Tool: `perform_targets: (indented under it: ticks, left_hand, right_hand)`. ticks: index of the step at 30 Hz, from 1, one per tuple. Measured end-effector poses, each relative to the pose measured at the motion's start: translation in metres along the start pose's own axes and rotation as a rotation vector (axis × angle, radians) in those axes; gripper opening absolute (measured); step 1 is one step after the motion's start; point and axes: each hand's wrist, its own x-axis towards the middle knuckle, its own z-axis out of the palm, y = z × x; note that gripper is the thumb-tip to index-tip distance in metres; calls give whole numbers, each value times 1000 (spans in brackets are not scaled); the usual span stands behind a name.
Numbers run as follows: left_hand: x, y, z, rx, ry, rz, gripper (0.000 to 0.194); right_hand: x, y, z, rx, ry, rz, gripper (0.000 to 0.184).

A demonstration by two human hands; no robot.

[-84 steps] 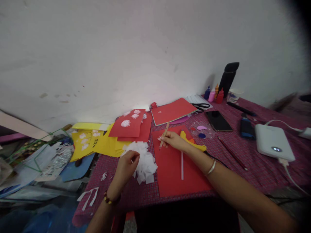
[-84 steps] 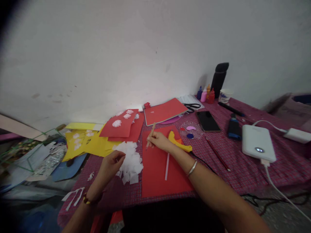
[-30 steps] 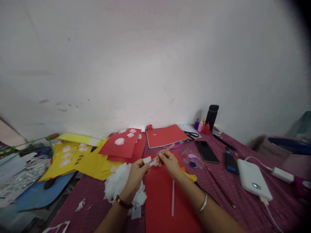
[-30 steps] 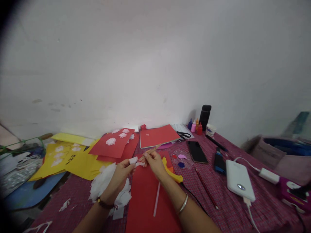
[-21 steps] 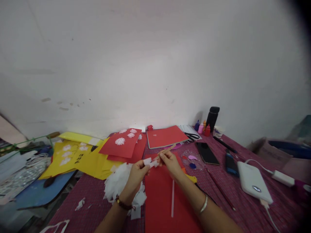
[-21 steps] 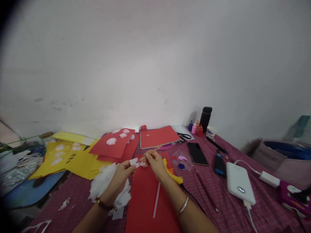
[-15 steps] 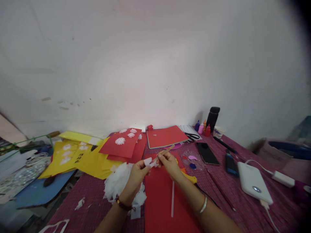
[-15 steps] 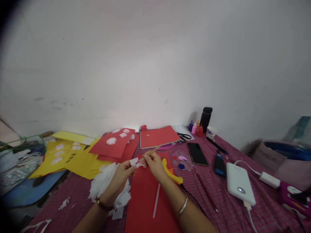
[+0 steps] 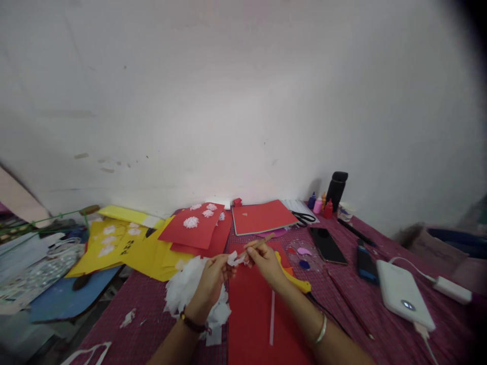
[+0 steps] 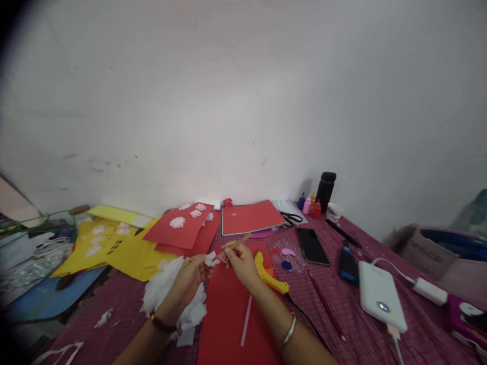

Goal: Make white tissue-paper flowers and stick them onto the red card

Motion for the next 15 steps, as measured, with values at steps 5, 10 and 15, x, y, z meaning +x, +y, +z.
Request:
perform_targets:
  ticks: [5,10,15]
  left_hand:
    - [1,-1,-3,81,18,6,22]
    - [0,2,-6,202,11,24,23]
    - [-3,9,-6,251,-19,4,27]
  right_hand:
    - [0,0,0,6,-12,18,23]
    - [-1,4,0,28,-62,47,25]
    - [-1,8,0,47,-72,60,27]
